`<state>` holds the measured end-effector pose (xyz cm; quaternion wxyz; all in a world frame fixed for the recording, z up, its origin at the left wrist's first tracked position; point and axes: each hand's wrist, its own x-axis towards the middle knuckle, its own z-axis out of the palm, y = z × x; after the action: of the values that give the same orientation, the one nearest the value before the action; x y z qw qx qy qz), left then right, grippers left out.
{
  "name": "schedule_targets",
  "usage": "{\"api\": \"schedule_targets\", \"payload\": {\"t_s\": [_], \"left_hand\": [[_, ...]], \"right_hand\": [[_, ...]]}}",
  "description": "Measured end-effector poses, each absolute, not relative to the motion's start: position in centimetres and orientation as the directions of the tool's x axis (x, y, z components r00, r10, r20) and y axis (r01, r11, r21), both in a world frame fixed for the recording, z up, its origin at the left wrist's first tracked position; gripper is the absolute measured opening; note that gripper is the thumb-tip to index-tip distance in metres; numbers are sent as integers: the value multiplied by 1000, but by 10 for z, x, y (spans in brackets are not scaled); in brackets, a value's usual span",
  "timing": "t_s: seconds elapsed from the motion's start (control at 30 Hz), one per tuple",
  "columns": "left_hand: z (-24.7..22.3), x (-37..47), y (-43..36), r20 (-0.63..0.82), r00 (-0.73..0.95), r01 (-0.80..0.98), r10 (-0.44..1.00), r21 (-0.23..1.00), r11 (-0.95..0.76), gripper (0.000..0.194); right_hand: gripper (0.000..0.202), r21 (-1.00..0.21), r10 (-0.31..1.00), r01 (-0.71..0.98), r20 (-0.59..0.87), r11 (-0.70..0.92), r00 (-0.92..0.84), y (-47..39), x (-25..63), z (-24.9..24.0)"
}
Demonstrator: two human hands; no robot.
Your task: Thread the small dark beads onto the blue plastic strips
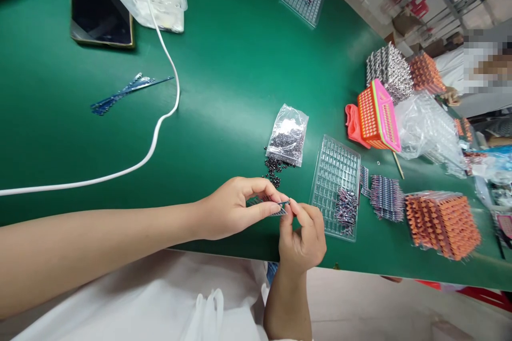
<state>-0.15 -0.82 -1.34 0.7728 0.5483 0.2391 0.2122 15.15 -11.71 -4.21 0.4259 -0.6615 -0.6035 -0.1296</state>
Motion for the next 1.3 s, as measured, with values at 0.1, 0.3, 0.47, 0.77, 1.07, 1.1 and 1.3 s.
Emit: {"api": "schedule_targets", "payload": {"t_s": [0.1,0.3,0.47,0.77,1.07,1.1,1.3], "left_hand": [[-12,1,-7,-238,790,-68,565,882,466,15],[-9,4,-3,-332,748,-45,575,839,543,18],[-8,5,-4,-334,737,-22,588,858,514,18],[-9,5,-5,-326,735,-8,595,873,488,17],[-11,5,-5,-312,745,-15,590,876,482,17],[-11,5,-5,-306,747,-17,590,878,478,17],[-11,4,-5,-283,754,-17,592,894,448,15]], "right_hand": [[26,-430,670,896,697,106,255,-118,151,-42],[16,-691,700,711,571,130,428,-119,147,-39],[8,-805,748,587,440,83,498,-119,145,-37],[7,-807,753,584,433,80,496,-120,146,-37],[7,-811,757,580,427,78,495,-119,146,-37],[8,-819,758,567,424,88,496,-119,146,-37],[6,-832,768,548,405,84,497,-120,146,-37]]}}
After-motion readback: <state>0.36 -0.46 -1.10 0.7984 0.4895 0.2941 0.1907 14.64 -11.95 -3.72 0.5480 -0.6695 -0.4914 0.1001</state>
